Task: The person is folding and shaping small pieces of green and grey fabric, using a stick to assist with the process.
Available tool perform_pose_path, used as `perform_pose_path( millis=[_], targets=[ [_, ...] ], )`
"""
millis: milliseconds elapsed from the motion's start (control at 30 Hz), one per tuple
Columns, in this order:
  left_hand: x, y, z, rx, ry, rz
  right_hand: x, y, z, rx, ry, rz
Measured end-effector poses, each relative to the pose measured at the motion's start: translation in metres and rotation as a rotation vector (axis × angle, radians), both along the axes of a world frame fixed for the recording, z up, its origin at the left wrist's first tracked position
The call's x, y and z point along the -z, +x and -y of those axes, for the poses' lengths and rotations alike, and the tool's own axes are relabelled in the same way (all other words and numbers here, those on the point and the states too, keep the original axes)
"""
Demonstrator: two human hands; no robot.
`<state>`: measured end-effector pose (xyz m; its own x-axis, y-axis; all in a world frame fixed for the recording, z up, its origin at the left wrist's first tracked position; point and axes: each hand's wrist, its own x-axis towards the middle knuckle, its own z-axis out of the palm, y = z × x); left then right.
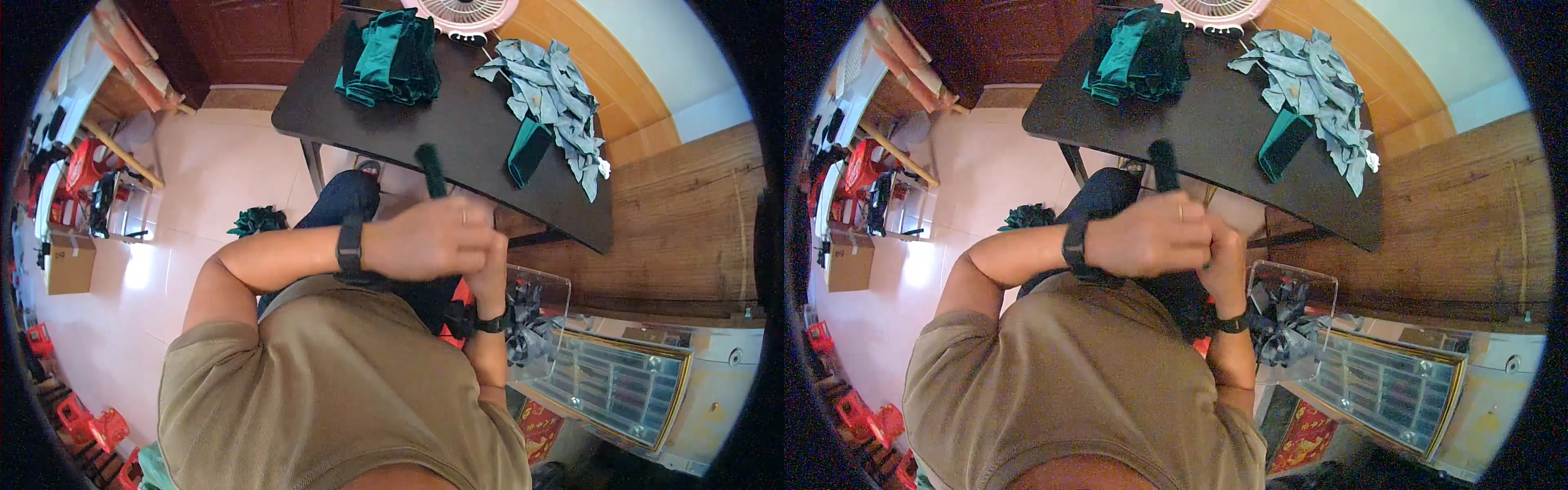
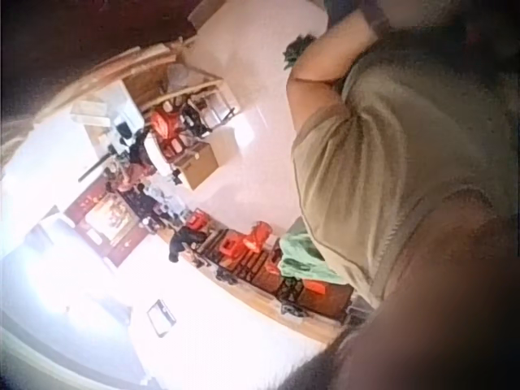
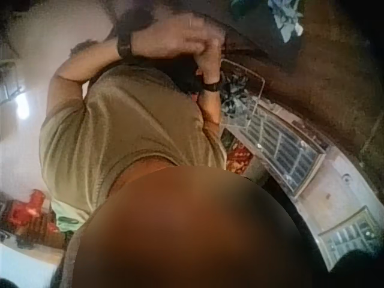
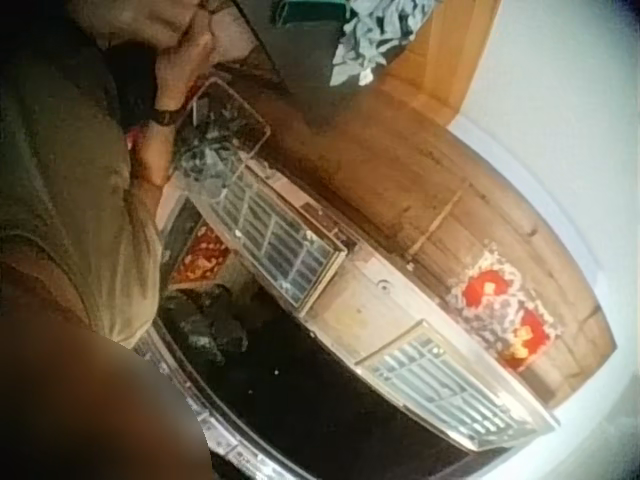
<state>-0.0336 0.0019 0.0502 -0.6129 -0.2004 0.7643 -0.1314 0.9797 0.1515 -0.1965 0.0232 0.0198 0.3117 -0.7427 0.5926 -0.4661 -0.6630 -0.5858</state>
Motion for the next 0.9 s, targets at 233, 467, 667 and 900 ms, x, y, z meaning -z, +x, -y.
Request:
perform_pose_path(
  millis=[233, 467, 667, 900],
  targets=[
    [0.023, 0.015, -0.008, 0.067, 0.02, -0.069, 0.009, 0.008, -0.001, 0.162, 0.304, 0.286],
    [0.007, 0.012, 0.016, -0.051, 0.871, -0.795, 0.023, 0.015, -0.006, 0.03, 0.261, 0.414],
    [-0.001, 0.013, 0.012, 0.013, 1.011, -0.721, 0.024, 0.017, -0.012, 0.079, 0.297, 0.385],
    [0.004, 0.004, 0.001, -0.084, 0.895, -0.627, 0.025, 0.032, -0.019, 0.132, 0.353, 0.586]
  ],
)
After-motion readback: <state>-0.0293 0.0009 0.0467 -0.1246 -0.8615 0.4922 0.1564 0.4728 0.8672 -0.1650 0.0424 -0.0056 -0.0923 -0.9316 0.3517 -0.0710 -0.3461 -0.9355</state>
